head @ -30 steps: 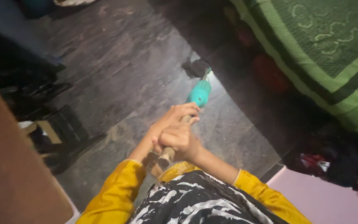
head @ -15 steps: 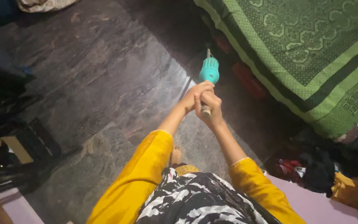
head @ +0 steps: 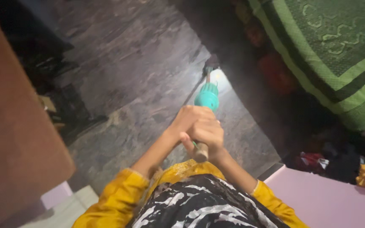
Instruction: The person mops a tiled floor using a teal spray mop, moving it back and forth across the surface. The person navigates around furniture and a bed while continuing to mop the area.
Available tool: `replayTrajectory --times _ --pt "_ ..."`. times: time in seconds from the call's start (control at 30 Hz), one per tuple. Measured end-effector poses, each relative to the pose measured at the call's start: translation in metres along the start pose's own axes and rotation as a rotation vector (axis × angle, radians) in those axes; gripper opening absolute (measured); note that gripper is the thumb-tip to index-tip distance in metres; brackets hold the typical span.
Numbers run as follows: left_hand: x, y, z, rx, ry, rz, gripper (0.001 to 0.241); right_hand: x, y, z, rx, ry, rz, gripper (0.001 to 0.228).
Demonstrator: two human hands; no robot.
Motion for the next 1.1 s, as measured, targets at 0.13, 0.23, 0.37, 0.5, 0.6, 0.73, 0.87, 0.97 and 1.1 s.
replayTrajectory --times 0.13,0.23,0.37,0.5,0.6,0.73,0.87,0.97,1.1 --pt "0.025 -0.061 -0.068 0.071 0.038 0.043 0.016 -0.005 0.011 0.08 0.052 0.257 0.035 0.027" --pt "0.032 -0.081 -0.096 0.067 0.043 0.07 0.014 -0.007 0.002 0.105 0.032 0.332 0.039 0.03" --pt "0.025 -0.081 -0.106 0.054 0.05 0.054 0.014 -0.003 -0.012 0.111 0.062 0.328 0.07 0.027" --pt "0.012 -0.058 -0.107 -0.003 0.021 -0.016 0.015 0.02 -0.018 0.091 0.152 0.378 0.032 0.026" --pt "-0.005 -0.019 -0.097 0.002 0.02 0.004 0.018 0.048 -0.03 0.067 0.043 0.343 -0.063 0.035" --pt "-0.037 0.04 -0.066 -0.015 0.056 -0.014 0.02 0.072 -0.055 0.004 -0.019 0.274 -0.295 0.047" --pt "-0.087 0.103 0.003 -0.012 0.127 -0.044 0.014 0.091 -0.084 -0.09 -0.055 0.217 -0.394 0.05" --pt "-0.114 0.152 0.08 -0.042 0.191 -0.082 0.008 0.087 -0.098 -0.181 -0.214 0.023 -0.392 0.039" --pt "-0.12 0.195 0.207 0.185 0.219 -0.011 0.009 0.066 -0.081 -0.287 -0.372 -0.1 -0.099 0.024"
Point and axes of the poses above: each hand's wrist, its own y-axis towards the middle knuckle, its own x-axis out of the back of the hand, z = x × y, the point moved 6 cm from there along y, towards the middle knuckle, and after that the axes turned 12 degrees about z, right-handed, at the moved point
